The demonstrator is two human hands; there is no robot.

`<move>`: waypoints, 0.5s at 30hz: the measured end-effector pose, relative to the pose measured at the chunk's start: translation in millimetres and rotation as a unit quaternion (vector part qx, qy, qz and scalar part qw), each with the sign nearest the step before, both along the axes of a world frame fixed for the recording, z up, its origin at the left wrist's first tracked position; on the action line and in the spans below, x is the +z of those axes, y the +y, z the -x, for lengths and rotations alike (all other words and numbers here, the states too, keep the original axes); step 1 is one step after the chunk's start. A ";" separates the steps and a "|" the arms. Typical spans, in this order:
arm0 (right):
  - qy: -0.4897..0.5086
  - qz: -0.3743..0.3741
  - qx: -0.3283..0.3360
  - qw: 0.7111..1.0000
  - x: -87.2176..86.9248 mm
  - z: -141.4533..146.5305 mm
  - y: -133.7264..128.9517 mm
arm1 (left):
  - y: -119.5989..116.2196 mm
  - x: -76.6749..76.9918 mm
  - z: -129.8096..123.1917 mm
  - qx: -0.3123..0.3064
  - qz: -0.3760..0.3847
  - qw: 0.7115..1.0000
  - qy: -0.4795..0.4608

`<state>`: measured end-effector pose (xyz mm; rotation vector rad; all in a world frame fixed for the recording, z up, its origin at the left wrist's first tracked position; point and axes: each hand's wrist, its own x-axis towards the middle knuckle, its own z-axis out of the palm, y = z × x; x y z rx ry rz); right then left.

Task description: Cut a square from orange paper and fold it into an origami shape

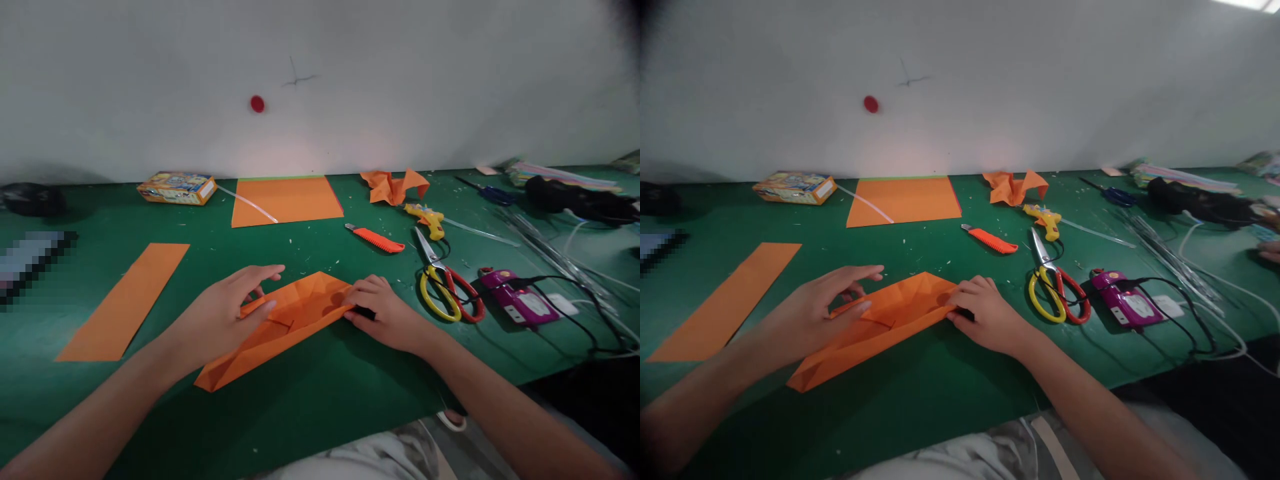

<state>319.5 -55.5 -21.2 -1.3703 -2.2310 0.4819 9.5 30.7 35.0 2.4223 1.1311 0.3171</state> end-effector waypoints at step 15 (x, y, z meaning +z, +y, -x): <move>0.010 -0.063 0.035 0.997 -6.1 -3.4 -1.2 | -11.2 -1.3 -1.8 -0.090 -0.192 0.977 -0.027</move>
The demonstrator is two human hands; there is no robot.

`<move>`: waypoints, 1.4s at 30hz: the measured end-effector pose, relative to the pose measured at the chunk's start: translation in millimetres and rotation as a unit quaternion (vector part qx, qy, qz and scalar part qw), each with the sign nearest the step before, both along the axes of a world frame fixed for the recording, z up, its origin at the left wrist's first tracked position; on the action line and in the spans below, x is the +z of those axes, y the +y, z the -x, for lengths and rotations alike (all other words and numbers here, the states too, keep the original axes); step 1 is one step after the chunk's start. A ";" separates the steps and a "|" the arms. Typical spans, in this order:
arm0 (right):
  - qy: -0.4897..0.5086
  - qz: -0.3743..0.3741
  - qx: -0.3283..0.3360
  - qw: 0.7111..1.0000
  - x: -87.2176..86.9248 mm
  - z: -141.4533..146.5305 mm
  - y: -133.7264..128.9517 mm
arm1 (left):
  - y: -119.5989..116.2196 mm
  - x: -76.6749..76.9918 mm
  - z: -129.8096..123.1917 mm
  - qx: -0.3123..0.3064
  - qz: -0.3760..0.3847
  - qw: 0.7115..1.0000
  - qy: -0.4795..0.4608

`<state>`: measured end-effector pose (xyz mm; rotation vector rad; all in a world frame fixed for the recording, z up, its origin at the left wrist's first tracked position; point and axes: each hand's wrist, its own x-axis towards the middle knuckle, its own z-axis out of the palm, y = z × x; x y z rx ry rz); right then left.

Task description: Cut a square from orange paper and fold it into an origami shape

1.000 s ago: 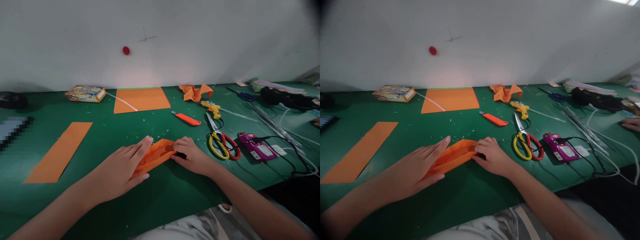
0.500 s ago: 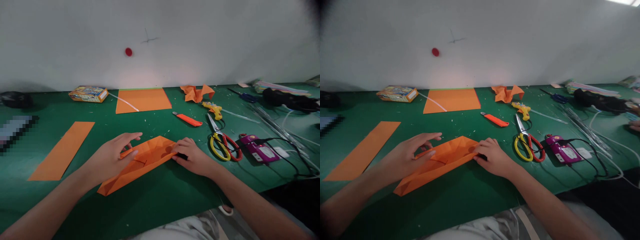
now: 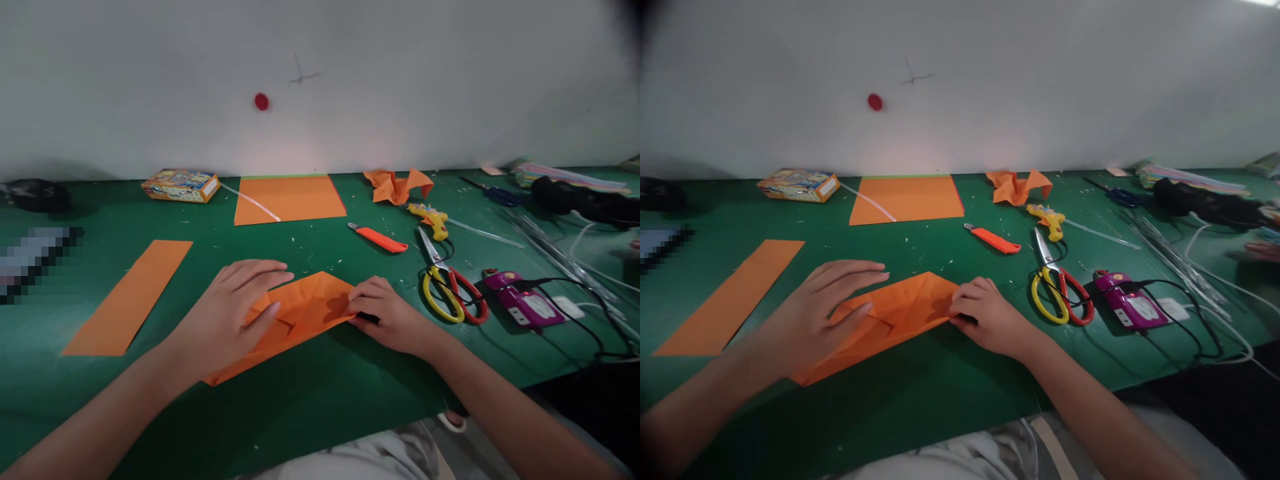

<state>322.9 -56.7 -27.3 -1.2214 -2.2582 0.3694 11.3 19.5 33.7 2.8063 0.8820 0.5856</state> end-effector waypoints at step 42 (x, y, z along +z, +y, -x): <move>-0.054 -0.157 0.114 0.980 9.2 11.0 -18.3 | -6.2 -24.1 0.0 -0.105 0.038 0.990 0.085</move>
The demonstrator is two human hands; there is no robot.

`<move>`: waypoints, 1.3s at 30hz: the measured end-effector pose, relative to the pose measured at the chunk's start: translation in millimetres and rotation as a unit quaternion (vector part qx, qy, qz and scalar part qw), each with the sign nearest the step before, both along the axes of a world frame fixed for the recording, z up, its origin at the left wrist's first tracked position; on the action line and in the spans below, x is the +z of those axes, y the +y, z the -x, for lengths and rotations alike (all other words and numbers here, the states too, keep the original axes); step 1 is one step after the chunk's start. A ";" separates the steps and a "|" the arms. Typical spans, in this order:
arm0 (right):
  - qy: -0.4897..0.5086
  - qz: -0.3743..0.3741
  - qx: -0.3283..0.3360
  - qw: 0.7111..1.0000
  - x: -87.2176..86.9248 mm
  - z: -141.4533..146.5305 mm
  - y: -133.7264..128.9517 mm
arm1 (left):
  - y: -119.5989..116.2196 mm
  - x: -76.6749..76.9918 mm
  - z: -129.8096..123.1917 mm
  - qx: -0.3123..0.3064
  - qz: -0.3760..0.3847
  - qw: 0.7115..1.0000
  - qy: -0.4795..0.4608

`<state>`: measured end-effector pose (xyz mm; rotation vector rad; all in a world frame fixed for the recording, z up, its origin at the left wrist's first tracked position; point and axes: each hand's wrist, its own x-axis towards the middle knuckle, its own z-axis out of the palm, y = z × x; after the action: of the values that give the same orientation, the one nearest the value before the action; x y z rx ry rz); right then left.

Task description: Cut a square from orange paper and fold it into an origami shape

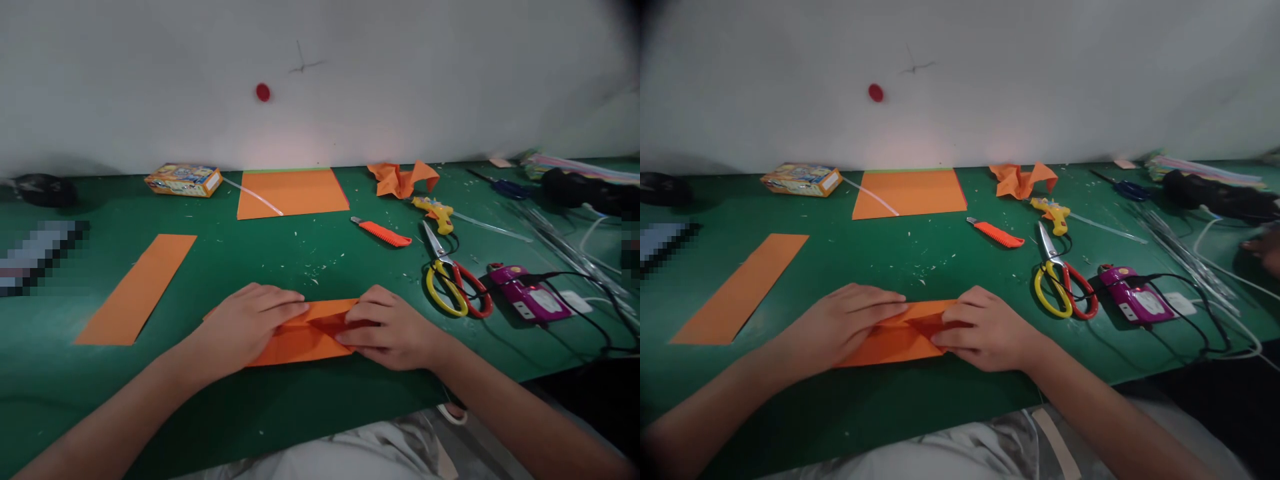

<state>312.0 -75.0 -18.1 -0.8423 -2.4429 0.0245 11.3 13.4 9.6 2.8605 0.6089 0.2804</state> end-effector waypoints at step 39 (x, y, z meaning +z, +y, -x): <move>0.151 0.280 -0.049 0.947 3.9 19.9 2.2 | -18.6 5.5 12.6 0.100 0.120 0.987 -0.024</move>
<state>292.1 -72.8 -14.2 -1.1012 -2.1156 0.7827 -1.2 -5.3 15.1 2.5582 0.8600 0.2850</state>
